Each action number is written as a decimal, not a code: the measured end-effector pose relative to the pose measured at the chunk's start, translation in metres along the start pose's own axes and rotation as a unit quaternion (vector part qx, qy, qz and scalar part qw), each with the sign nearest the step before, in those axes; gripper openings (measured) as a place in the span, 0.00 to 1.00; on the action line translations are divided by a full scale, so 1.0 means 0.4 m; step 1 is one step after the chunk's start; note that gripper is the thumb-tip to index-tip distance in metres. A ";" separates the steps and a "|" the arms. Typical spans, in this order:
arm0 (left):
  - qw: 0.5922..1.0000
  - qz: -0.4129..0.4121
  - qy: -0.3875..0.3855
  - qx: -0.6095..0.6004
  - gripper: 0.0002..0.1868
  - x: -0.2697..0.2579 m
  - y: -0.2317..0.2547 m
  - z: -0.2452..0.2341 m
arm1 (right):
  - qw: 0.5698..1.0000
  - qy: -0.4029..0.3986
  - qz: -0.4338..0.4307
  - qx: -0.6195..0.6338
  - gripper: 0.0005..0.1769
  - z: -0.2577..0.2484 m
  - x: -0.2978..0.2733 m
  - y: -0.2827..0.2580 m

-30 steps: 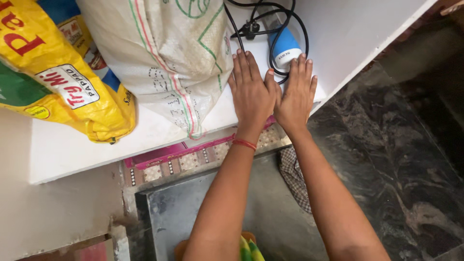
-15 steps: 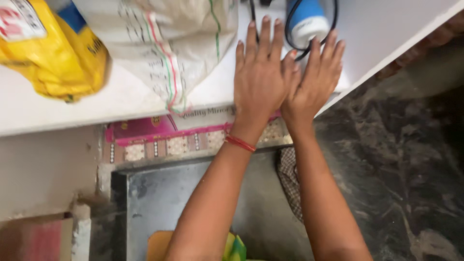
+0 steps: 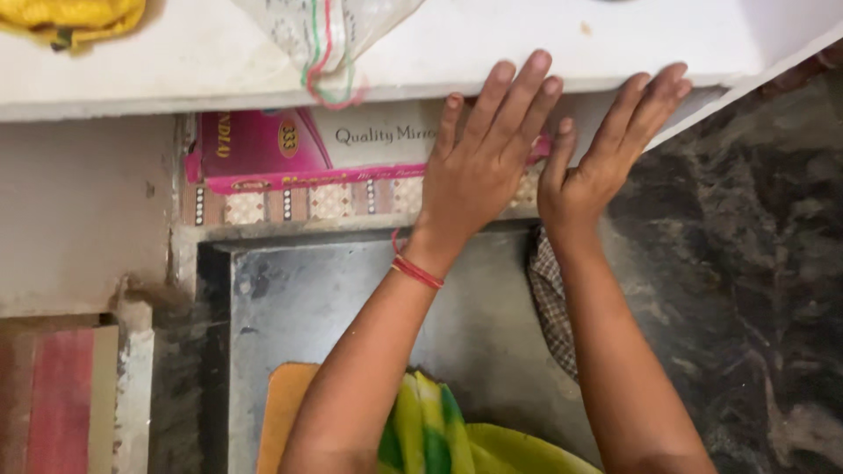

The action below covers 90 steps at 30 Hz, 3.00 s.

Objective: The person removes items from a white shelf, including a dark blue cloth, a green butterfly-patterned cloth, a white bag, a yellow bag, and a light bulb with cord. They wipe the shelf with a checkered cloth, then place the items back onto the shelf. The person also handles a pink box labeled 'Quality Mirror' and wipes the lower shelf area.

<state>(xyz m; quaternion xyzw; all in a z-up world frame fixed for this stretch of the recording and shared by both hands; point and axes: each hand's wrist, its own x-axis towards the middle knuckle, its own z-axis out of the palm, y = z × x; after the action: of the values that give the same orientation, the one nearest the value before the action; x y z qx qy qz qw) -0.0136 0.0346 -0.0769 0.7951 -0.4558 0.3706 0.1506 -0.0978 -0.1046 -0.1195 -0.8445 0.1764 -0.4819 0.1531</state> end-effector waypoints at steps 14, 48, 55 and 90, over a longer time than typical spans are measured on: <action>0.605 -0.699 -0.134 -0.358 0.23 -0.506 -0.337 0.287 | 0.541 -0.193 0.626 0.527 0.16 0.302 -0.377 -0.029; 0.355 -0.661 -0.113 -0.651 0.38 -0.365 -0.452 0.092 | 0.411 -0.104 0.658 0.623 0.25 0.445 -0.136 -0.132; 0.568 -0.483 -0.259 -0.614 0.28 -0.358 -0.443 -0.007 | 0.455 -0.081 0.635 0.620 0.23 0.324 -0.314 -0.184; 0.881 -0.404 -0.241 -0.052 0.52 -0.502 -0.581 0.111 | 0.838 -0.322 0.414 -0.149 0.40 -0.069 -0.382 0.104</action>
<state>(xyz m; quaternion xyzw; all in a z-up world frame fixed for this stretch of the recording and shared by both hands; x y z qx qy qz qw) 0.1389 0.2572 -0.2301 0.9661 -0.1354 0.0504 0.2137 -0.2005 -0.0761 -0.2399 -0.8130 0.5200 -0.0423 0.2586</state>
